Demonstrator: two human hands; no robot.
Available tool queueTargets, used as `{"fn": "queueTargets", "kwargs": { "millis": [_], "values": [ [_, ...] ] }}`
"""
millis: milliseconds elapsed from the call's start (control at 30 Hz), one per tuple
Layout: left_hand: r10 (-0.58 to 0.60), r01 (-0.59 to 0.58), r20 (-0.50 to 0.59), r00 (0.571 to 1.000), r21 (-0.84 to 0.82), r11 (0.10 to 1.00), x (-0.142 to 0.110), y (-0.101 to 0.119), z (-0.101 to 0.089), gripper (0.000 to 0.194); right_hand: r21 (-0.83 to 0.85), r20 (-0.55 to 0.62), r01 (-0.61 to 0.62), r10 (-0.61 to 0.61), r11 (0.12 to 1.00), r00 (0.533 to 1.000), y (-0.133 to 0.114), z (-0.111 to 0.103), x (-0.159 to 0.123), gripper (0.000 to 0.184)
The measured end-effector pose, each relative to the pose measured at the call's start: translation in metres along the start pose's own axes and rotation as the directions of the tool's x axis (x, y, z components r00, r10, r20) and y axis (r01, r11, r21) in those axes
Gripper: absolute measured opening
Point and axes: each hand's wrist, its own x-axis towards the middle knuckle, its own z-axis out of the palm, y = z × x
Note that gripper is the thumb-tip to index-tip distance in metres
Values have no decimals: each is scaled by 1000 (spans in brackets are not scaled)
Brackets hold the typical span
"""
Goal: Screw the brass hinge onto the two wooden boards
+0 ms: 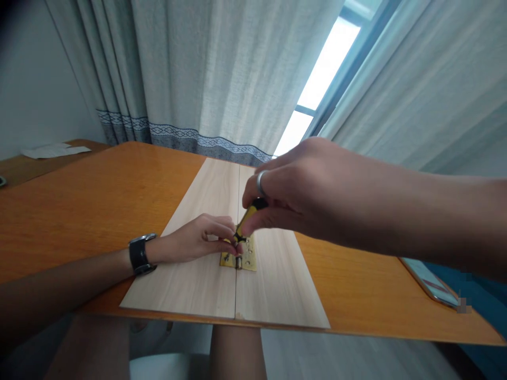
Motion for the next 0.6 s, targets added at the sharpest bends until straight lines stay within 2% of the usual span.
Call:
{"fn": "queueTargets", "kwargs": {
  "millis": [67, 133, 233, 300, 400, 467, 533, 600],
  "values": [
    [-12, 12, -12, 1000, 5, 1000, -1, -1, 0, 12, -36, 16, -83, 84, 996, 996, 1, 5, -3, 56],
    [-24, 24, -29, 999, 3, 1000, -2, -1, 0, 12, -65, -6, -105, 105, 992, 994, 1, 10, -5, 52],
    [-48, 48, -24, 999, -9, 999, -4, -2, -1, 12, -68, -45, -2, -1, 998, 999, -1, 12, -8, 48],
    [-46, 46, 4, 999, -15, 999, -4, -1, -1, 12, -47, -21, 36, -37, 998, 999, -2, 9, -8, 45],
    [-27, 27, 38, 999, -11, 1000, -3, 3, 1, 15, -115, 67, -86, 94, 990, 993, 1, 2, -7, 55],
    [-42, 42, 32, 999, -4, 999, -2, 4, 2, 16, -177, 70, -156, 171, 972, 983, 3, -1, -8, 52],
    [-73, 73, 23, 997, 0, 997, -2, 5, 2, 17, -148, 31, -123, 129, 981, 991, 3, -3, -8, 45],
    [-93, 93, 29, 995, -1, 996, -2, 5, 2, 17, -51, 44, -17, 19, 999, 999, 2, -1, -8, 40]
  ]
}}
